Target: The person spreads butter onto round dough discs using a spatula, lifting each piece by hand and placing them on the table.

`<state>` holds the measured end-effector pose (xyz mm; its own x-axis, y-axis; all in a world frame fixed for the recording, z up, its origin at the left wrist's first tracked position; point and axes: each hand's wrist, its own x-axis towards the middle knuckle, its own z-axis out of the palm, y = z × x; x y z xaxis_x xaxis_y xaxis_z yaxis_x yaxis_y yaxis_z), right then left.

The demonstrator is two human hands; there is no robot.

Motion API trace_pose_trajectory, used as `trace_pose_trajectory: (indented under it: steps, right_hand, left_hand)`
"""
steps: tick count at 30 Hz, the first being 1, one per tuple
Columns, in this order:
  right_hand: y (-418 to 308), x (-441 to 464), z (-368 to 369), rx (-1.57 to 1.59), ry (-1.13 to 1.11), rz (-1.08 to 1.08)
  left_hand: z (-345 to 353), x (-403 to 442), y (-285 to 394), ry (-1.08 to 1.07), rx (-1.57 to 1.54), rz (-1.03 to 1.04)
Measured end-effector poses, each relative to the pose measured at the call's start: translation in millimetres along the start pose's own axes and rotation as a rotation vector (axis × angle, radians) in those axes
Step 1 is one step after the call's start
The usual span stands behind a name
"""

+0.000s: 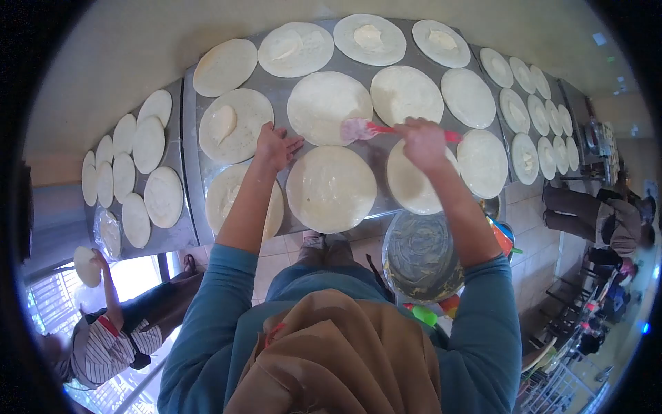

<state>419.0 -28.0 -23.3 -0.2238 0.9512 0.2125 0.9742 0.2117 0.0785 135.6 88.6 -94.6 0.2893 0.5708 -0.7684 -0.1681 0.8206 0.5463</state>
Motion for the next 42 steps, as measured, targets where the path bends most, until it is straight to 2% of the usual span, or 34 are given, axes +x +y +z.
trace_pose_trajectory:
  steps: [2,3,5,9,11,16,18,19,21,24,26,29,31,32,34,35,37,41,42]
  right_hand:
    - [17.9,1.4,-10.2,0.003,0.013,0.148]
    - [22.2,2.0,-10.8,0.004,0.011,0.153]
    - [24.3,17.2,-21.7,0.07,-0.06,0.372]
    - [12.4,51.3,3.7,0.032,-0.179,0.404]
    - [5.0,54.3,14.3,0.0,-0.318,0.386]
    - [-35.6,-22.3,3.3,0.02,-0.379,0.423]
    - [-44.4,-31.8,-19.1,0.167,-0.42,0.419]
    - [-39.9,-29.7,-17.4,0.164,-0.42,0.42]
    - [-27.5,-23.1,-6.1,0.35,-0.063,0.484]
    - [-29.8,-26.5,30.5,0.203,-0.194,0.512]
    - [-62.0,-43.2,30.5,0.282,-0.149,0.534]
    - [-83.7,-50.6,11.2,0.365,-0.239,0.507]
    - [-73.2,-38.2,13.6,0.625,0.034,0.491]
    - [-65.1,-25.3,19.5,0.627,0.038,0.486]
    - [-45.1,7.8,36.4,0.391,0.048,0.581]
    - [-43.4,21.1,43.3,0.394,0.05,0.576]
    - [-53.5,48.7,59.3,0.292,-0.09,0.689]
    - [-100.2,79.5,75.0,0.302,-0.076,0.656]
    - [-111.6,80.6,69.0,0.325,-0.124,0.573]
  left_hand:
    - [1.9,3.2,4.4,-0.007,0.004,0.008]
    - [0.4,2.8,2.6,-0.009,0.006,0.002]
    - [0.0,3.4,2.6,-0.015,0.011,-0.004]
    - [-1.3,2.8,3.2,-0.012,0.036,-0.019]
    - [-0.1,1.0,4.2,-0.018,0.043,-0.022]
    - [1.3,5.4,1.0,0.012,0.031,-0.011]
    - [1.6,4.8,1.8,0.015,0.037,-0.009]
    - [1.1,5.9,1.0,0.022,0.039,-0.007]
    - [-0.3,9.5,1.8,0.018,0.027,-0.01]
    - [1.1,8.8,-1.1,0.022,0.012,-0.018]
    - [1.0,9.0,1.5,0.027,0.017,-0.017]
    - [-1.0,8.0,0.2,0.002,0.037,-0.015]
    - [-0.9,7.0,3.1,-0.006,0.065,-0.013]
    - [-2.3,7.1,3.9,-0.004,0.064,-0.007]
    - [-3.6,8.2,3.2,-0.033,0.097,-0.011]
    - [-4.0,8.4,1.3,-0.03,0.096,-0.007]
    - [-2.8,9.7,0.8,-0.039,0.102,-0.003]
    - [0.2,9.8,1.3,-0.037,0.089,-0.014]
    - [0.3,11.3,0.4,-0.04,0.05,-0.014]
